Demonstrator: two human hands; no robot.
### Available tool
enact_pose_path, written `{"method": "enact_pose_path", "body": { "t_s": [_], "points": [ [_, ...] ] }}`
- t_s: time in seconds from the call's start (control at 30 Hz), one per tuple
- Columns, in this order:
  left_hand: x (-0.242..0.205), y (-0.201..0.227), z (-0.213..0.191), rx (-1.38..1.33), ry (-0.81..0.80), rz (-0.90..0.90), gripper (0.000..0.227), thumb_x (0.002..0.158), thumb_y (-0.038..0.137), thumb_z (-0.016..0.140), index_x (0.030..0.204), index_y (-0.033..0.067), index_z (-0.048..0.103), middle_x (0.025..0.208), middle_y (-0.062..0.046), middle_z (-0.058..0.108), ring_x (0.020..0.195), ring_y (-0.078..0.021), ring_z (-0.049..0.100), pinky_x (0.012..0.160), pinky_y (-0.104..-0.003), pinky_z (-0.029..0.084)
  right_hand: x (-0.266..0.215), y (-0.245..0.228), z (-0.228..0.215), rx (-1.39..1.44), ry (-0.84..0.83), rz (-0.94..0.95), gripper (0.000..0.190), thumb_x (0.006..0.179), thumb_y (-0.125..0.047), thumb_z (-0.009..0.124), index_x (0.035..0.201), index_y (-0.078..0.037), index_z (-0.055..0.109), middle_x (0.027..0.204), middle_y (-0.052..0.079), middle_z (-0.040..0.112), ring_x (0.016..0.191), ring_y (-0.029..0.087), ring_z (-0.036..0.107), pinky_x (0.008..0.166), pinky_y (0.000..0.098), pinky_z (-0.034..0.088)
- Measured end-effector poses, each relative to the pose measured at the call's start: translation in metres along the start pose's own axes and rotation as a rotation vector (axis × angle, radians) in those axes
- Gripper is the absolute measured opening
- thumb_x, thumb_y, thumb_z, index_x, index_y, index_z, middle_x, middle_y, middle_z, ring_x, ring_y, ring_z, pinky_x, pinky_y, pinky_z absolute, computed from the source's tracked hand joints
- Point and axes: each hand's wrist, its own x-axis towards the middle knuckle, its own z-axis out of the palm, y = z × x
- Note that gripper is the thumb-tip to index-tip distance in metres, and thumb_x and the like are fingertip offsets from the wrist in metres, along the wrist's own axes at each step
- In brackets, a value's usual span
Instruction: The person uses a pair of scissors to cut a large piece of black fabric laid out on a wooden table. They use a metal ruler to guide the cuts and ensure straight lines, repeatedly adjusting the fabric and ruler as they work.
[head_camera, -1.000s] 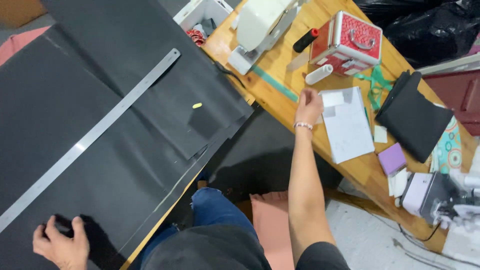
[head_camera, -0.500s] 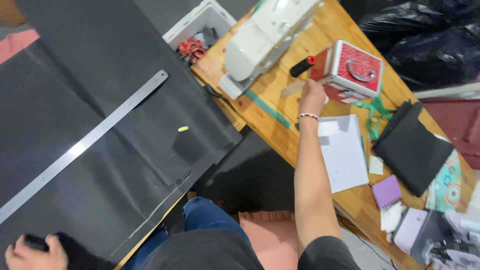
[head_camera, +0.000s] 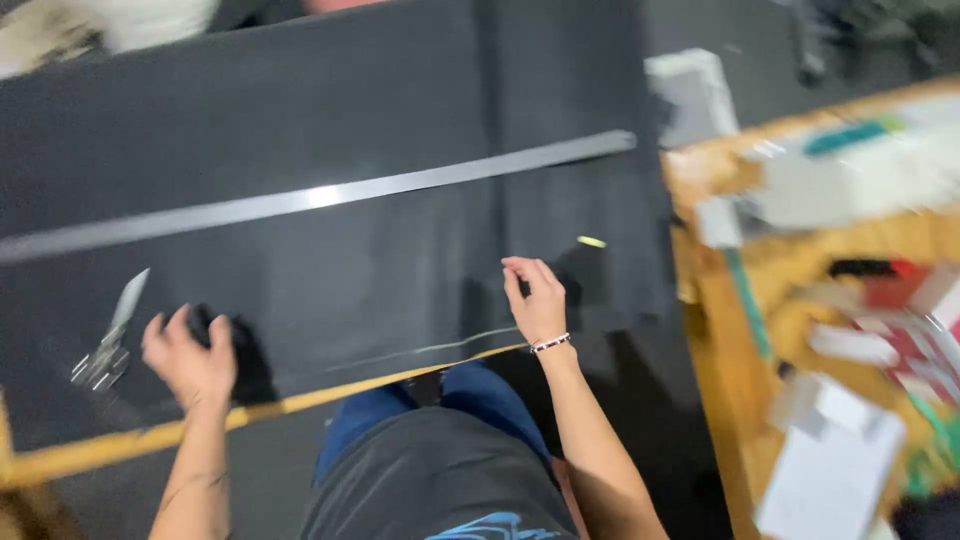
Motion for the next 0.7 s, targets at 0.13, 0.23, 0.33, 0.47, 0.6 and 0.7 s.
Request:
{"method": "enact_pose_path", "body": {
  "t_s": [0.13, 0.23, 0.33, 0.47, 0.6, 0.7],
  "points": [
    [-0.011, -0.077, -0.014, 0.099, 0.206, -0.109, 0.056, 0.084, 0.015, 0.086, 0.134, 0.0042, 0.065, 0.137, -0.029, 0.049, 0.127, -0.0501, 0.049, 0.104, -0.058, 0.039, -0.008, -0.053, 0.105, 0.003, -0.238, -0.181, 0.018, 0.088, -0.013, 0.074, 0.1, -0.026, 0.073, 0.084, -0.009, 0.07, 0.081, 0.01, 0.071, 0.075, 0.0259, 0.06],
    [-0.01, -0.114, -0.031, 0.163, 0.243, -0.1, 0.054, 0.08, 0.008, 0.086, 0.131, 0.0028, 0.068, 0.13, -0.027, 0.059, 0.121, -0.0451, 0.058, 0.103, -0.054, 0.043, -0.019, -0.115, 0.158, -0.009, -0.535, -0.252, 0.012, 0.091, -0.018, 0.071, 0.1, -0.025, 0.072, 0.083, -0.006, 0.071, 0.084, 0.013, 0.072, 0.08, 0.0306, 0.059],
    [0.01, -0.133, -0.039, 0.224, 0.153, -0.094, 0.049, 0.087, 0.018, 0.078, 0.134, 0.0105, 0.066, 0.136, -0.014, 0.06, 0.126, -0.0329, 0.057, 0.101, -0.054, 0.043, -0.032, -0.163, 0.208, -0.008, -0.711, -0.28, 0.012, 0.091, -0.015, 0.069, 0.101, -0.022, 0.071, 0.083, -0.001, 0.072, 0.084, 0.019, 0.072, 0.08, 0.0354, 0.058],
    [0.021, -0.149, -0.034, 0.234, -0.083, -0.11, 0.049, 0.083, 0.031, 0.079, 0.129, 0.0236, 0.065, 0.121, 0.0, 0.065, 0.118, -0.0204, 0.061, 0.1, -0.045, 0.044, -0.059, -0.199, 0.265, -0.076, -0.901, -0.272, 0.012, 0.094, -0.022, 0.065, 0.105, -0.025, 0.071, 0.088, -0.003, 0.072, 0.089, 0.017, 0.072, 0.081, 0.035, 0.058],
    [0.03, -0.159, -0.029, 0.067, -0.326, -0.281, 0.046, 0.075, 0.045, 0.082, 0.114, 0.0282, 0.064, 0.099, 0.006, 0.063, 0.099, -0.0182, 0.065, 0.085, -0.039, 0.046, -0.083, -0.228, 0.296, -0.025, -0.899, -0.145, 0.011, 0.093, -0.024, 0.068, 0.103, -0.021, 0.072, 0.088, -0.001, 0.074, 0.088, 0.017, 0.073, 0.078, 0.0325, 0.058],
    [0.044, -0.126, -0.062, -0.152, -0.557, -0.6, 0.044, 0.071, 0.029, 0.078, 0.109, 0.0163, 0.061, 0.093, -0.003, 0.075, 0.1, -0.033, 0.072, 0.084, -0.049, 0.055, -0.105, -0.224, 0.313, 0.194, -0.892, 0.146, 0.017, 0.095, -0.026, 0.069, 0.108, -0.016, 0.073, 0.092, 0.006, 0.075, 0.087, 0.017, 0.073, 0.08, 0.0305, 0.06]
  ]
}}
